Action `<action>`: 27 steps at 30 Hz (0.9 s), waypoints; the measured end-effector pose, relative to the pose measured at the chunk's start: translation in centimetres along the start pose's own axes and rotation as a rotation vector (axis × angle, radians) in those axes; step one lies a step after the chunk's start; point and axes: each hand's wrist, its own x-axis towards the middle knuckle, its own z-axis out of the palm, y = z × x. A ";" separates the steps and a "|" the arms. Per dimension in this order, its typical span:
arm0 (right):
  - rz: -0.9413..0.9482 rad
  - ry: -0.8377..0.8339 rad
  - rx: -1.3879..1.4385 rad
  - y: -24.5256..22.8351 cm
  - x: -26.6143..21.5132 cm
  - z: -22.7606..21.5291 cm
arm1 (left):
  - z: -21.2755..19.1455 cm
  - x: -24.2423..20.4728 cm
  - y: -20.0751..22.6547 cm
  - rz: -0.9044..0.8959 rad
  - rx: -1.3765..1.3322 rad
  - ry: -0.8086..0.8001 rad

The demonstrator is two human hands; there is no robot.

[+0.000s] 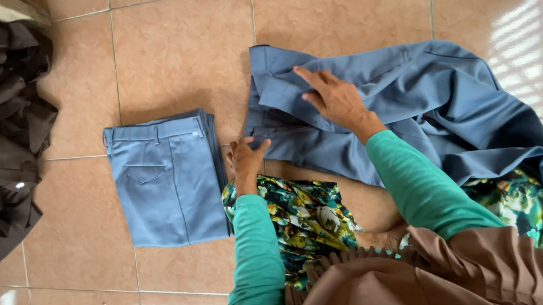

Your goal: The person is folding blue trousers and stacking them neatly on the floor in a production environment.

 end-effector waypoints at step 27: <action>-0.445 0.307 -0.225 -9.4 -4.4 2.5 | 2.7 2.5 5.0 0.056 -1.283 0.421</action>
